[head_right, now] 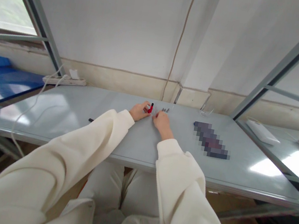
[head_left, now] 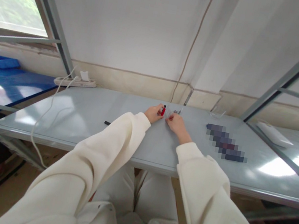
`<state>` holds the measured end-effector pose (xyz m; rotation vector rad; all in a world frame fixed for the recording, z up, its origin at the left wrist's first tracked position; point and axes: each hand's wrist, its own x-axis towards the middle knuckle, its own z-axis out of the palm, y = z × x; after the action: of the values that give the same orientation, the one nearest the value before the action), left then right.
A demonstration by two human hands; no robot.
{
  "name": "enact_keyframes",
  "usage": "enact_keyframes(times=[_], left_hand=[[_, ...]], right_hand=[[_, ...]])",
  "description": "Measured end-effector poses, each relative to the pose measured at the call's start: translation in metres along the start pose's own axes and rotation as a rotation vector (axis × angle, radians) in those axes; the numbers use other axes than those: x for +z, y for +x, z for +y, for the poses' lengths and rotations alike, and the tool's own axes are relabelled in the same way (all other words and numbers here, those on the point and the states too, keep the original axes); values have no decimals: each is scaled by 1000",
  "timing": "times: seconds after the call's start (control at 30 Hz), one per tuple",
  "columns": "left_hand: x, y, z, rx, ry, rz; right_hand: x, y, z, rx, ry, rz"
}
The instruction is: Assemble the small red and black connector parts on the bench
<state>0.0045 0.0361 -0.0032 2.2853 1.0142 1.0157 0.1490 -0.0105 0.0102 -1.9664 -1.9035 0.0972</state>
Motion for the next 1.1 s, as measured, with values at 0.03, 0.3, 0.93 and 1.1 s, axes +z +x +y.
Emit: enact_keyframes(times=[0.03, 0.3, 0.93, 1.1], left_hand=[[-1, 0, 1, -4, 3, -2], [-2, 0, 1, -26, 70, -29], [-12, -5, 12, -37, 335, 68], [-57, 6, 24, 24, 305, 300]], right_hand=[[-1, 0, 0, -1, 1, -5], [-2, -1, -1, -2, -8, -8], [-11, -8, -3, 51, -62, 27], [-17, -30, -27, -117, 8, 93]])
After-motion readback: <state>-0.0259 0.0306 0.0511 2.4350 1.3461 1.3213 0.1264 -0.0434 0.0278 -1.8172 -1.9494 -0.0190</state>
